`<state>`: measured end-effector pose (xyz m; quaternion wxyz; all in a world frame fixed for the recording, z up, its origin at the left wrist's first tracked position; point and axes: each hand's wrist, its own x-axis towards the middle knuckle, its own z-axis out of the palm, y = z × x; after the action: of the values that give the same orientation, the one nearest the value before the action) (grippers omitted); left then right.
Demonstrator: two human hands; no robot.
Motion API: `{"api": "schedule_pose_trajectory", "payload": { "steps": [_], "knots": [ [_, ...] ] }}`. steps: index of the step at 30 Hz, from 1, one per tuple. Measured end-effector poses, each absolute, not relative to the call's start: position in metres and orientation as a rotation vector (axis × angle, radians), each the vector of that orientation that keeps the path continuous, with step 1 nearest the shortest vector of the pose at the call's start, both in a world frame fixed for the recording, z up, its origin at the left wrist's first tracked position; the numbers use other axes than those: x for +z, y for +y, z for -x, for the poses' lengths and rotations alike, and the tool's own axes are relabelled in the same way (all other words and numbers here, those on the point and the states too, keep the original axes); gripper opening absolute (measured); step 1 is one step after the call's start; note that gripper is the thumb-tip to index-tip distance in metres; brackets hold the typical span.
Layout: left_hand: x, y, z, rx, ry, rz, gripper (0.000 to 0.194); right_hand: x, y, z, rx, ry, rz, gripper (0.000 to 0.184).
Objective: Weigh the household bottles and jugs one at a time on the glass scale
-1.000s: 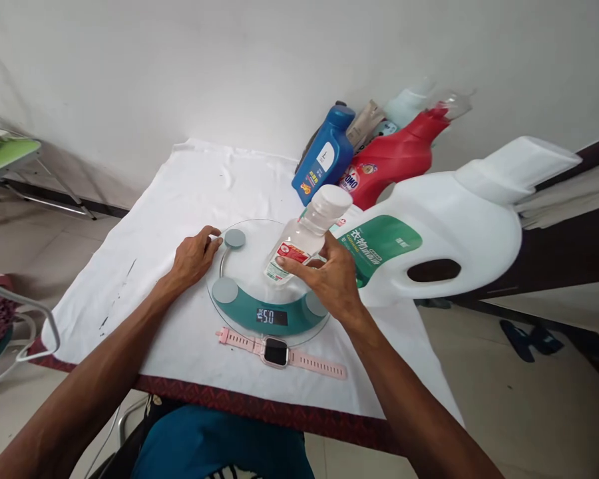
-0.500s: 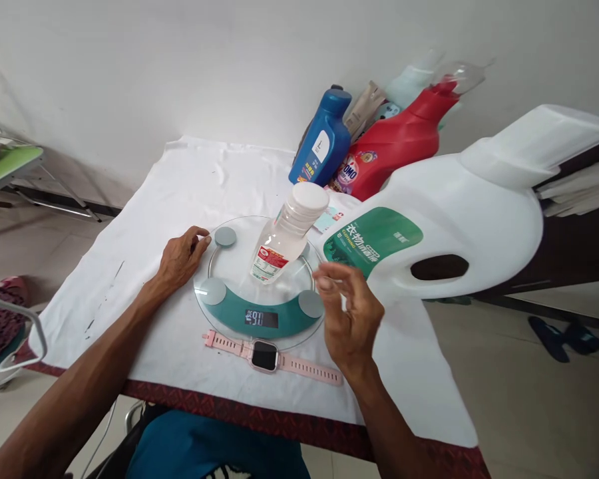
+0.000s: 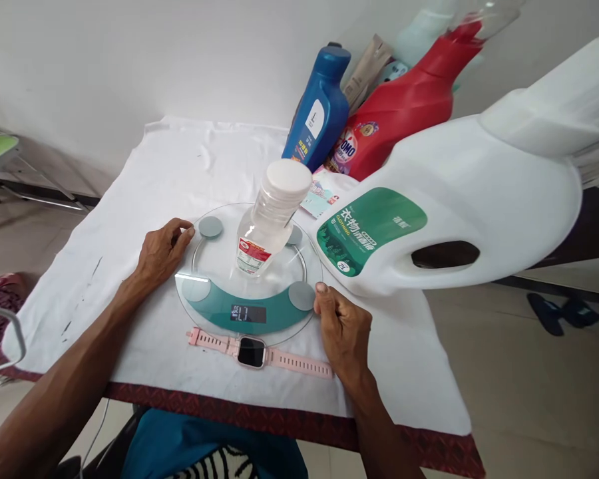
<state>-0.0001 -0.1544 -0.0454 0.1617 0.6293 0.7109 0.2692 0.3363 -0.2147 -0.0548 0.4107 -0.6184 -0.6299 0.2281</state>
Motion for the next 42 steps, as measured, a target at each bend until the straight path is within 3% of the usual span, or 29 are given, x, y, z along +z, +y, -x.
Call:
{"api": "schedule_pose_trajectory", "payload": {
  "steps": [15, 20, 24, 26, 31, 38, 42],
  "knots": [
    [-0.043, -0.154, 0.000, 0.703, 2.042, -1.850, 0.045, -0.054, -0.218, -0.339, 0.386, -1.486, 1.585, 0.061],
    [-0.042, -0.153, 0.001, 0.700, 2.018, -1.825, 0.044, -0.018, -0.208, -0.316, 0.489, -1.544, 1.411, 0.046],
    [-0.042, -0.152, 0.003, 0.699, 1.999, -1.816, 0.045, 0.002, -0.192, -0.276, 0.677, -1.624, 1.254, 0.087],
    [-0.043, -0.151, 0.004, 0.705, 1.988, -1.811, 0.045, 0.004, -0.183, -0.257, 0.680, -1.634, 1.248, 0.093],
    [-0.044, -0.150, 0.007, 0.706, 1.969, -1.805, 0.043, 0.002, -0.166, -0.236, 0.598, -1.610, 1.276, 0.070],
    [-0.041, -0.150, 0.008, 0.709, 1.950, -1.800, 0.042, 0.004, -0.180, -0.255, 0.520, -1.461, 1.316, 0.062],
    [-0.044, -0.150, 0.008, 0.710, 1.941, -1.831, 0.040, 0.019, -0.210, -0.289, 0.318, -1.333, 1.381, 0.058]
  ]
}}
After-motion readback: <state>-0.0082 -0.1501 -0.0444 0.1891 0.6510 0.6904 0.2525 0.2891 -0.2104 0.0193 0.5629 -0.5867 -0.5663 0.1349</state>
